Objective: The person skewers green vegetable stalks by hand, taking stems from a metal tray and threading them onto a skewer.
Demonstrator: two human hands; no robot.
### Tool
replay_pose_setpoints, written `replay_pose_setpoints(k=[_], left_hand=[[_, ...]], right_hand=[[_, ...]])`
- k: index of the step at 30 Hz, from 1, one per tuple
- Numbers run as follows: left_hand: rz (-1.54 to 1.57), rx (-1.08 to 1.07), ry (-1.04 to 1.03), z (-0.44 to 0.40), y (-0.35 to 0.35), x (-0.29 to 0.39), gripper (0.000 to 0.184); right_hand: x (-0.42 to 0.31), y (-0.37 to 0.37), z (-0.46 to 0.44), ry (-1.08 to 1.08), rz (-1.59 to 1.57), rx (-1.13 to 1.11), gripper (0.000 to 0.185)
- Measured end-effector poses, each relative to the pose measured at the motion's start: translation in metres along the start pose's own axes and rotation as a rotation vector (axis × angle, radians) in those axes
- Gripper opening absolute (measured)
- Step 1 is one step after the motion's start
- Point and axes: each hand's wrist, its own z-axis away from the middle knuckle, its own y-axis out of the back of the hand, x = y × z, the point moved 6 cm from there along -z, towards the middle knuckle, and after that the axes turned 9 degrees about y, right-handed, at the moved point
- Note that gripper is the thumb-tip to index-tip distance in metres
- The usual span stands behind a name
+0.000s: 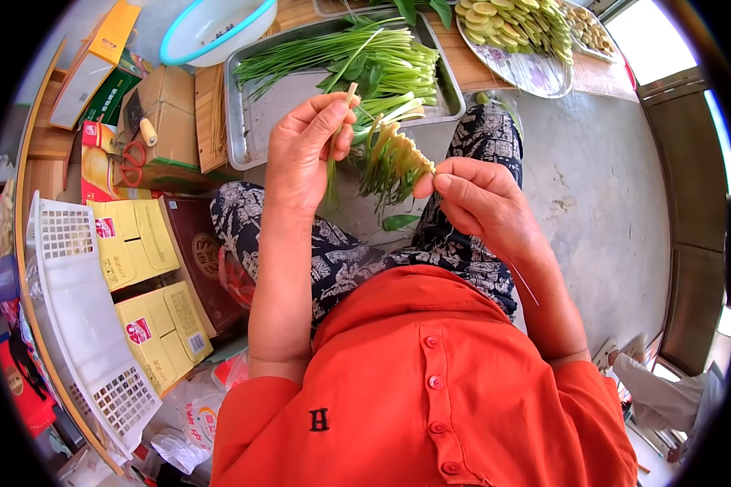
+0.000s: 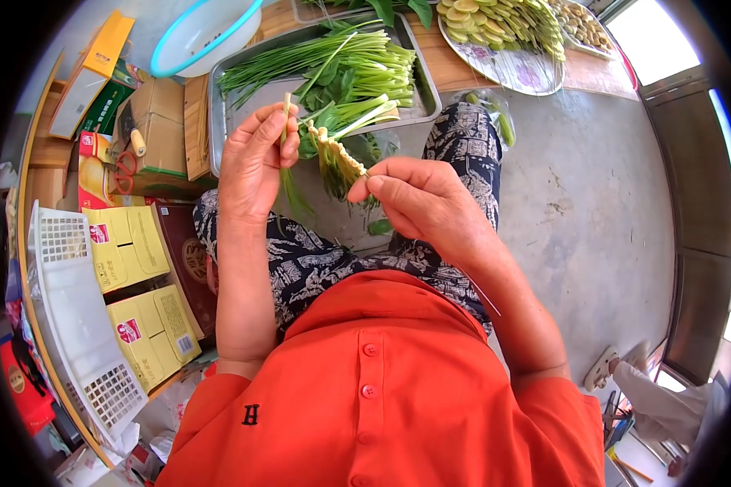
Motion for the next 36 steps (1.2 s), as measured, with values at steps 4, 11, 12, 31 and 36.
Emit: replay_pose_setpoints(k=[4, 11, 12, 31, 36], left_hand=[[-0.019, -0.032, 0.025, 0.000, 0.003, 0.003, 0.018], [-0.057, -0.036, 0.016, 0.000, 0.005, 0.006, 0.019], [-0.054, -0.038, 0.017, 0.000, 0.006, 0.005, 0.019], [-0.046, -0.107, 0.121, 0.003, 0.007, 0.004, 0.018], [-0.151, -0.182, 0.105, 0.002, 0.000, -0.003, 0.019]], right_hand=[[-0.001, -0.001, 0.001, -0.001, 0.011, -0.013, 0.024], [-0.004, -0.002, 0.002, 0.002, 0.040, -0.014, 0.023], [-0.002, -0.001, 0.002, 0.002, 0.031, -0.014, 0.023], [0.006, -0.004, 0.000, -0.026, -0.092, -0.073, 0.025], [0.001, -0.010, -0.005, -0.017, -0.124, -0.052, 0.026]])
